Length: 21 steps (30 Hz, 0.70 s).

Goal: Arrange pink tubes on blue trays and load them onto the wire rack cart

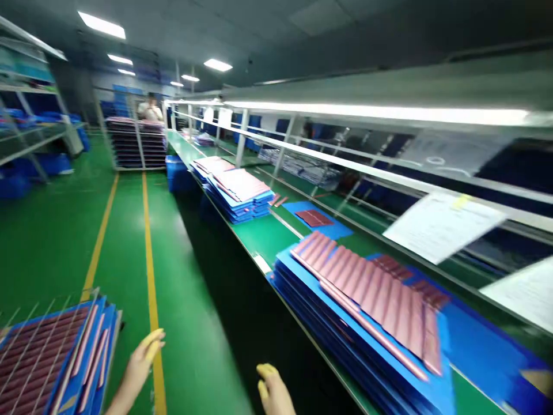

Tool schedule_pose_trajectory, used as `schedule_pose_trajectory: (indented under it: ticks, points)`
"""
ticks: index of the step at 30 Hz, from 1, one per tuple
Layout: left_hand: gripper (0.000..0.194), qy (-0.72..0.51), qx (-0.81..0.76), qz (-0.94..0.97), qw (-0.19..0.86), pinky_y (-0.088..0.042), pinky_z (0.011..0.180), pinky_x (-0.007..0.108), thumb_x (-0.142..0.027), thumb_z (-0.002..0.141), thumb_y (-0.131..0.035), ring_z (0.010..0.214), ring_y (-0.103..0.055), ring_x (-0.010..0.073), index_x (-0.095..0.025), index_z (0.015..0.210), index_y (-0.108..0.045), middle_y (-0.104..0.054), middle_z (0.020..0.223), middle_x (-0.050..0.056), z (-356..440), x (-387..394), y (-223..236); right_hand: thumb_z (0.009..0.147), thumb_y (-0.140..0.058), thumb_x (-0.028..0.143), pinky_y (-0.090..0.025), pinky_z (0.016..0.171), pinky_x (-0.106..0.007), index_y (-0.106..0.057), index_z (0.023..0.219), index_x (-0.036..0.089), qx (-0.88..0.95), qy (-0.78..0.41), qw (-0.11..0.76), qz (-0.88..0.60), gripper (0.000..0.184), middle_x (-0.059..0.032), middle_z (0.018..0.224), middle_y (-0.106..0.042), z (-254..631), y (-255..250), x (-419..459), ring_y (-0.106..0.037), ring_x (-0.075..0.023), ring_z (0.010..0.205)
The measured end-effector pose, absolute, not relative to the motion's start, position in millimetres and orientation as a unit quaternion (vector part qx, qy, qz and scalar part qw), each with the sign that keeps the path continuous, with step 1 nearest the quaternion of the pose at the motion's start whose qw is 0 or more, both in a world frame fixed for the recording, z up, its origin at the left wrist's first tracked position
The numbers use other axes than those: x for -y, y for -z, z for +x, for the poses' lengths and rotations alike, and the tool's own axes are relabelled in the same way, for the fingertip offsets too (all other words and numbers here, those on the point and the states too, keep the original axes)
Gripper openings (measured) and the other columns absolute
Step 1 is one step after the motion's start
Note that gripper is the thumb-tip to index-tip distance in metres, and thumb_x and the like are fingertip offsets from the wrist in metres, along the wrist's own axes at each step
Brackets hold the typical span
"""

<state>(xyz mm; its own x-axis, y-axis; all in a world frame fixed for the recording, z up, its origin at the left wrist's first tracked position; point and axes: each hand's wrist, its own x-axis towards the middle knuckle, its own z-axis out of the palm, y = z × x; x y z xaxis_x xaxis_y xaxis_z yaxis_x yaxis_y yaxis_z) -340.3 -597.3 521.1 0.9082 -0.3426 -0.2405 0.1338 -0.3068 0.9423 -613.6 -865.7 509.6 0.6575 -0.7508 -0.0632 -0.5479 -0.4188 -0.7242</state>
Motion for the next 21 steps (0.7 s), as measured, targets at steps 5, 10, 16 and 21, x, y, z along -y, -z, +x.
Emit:
schedule_pose_trajectory:
  ticks: [5,10,16,21]
  points:
    - [0.036,0.275,0.358,0.764,0.461,-0.045,0.100,0.039,-0.042,0.077,-0.052,0.105,-0.062,0.0218,-0.025,0.105,-0.066,-0.067,0.112,0.006,-385,749,-543,0.080,-0.039,0.044,-0.043,0.099,-0.044,-0.063,0.108,0.017,-0.491,0.165,0.372,-0.770,0.046,-0.0124,0.119,-0.057,-698,-510,920,-0.052,-0.0264,0.112]
    - [0.032,0.274,0.484,0.733,0.393,-0.044,0.102,0.037,-0.031,0.084,-0.046,0.111,-0.058,0.0184,-0.025,0.111,-0.063,-0.064,0.116,0.004,-369,841,-565,0.081,-0.041,0.049,-0.047,0.094,-0.045,-0.063,0.107,0.022,-0.574,0.236,0.290,-0.729,0.043,-0.0070,0.115,-0.060,-735,-535,939,-0.056,-0.0253,0.106]
    - [0.030,0.284,0.532,0.688,0.403,-0.047,0.096,0.036,-0.025,0.085,-0.044,0.101,-0.061,0.0173,-0.019,0.109,-0.061,-0.066,0.109,0.006,-322,955,-581,0.085,-0.042,0.044,-0.048,0.089,-0.042,-0.063,0.107,0.019,-0.634,0.319,0.161,-0.686,0.039,-0.0077,0.104,-0.064,-699,-590,977,-0.060,-0.0231,0.095]
    - [0.029,0.314,0.575,0.636,0.407,-0.050,0.091,0.033,-0.025,0.086,-0.044,0.097,-0.062,0.0161,-0.019,0.108,-0.061,-0.066,0.105,0.005,-299,1040,-594,0.086,-0.048,0.033,-0.048,0.089,-0.038,-0.061,0.111,0.019,-0.642,0.366,0.094,-0.667,0.031,-0.0080,0.108,-0.062,-659,-616,1011,-0.058,-0.0206,0.096]
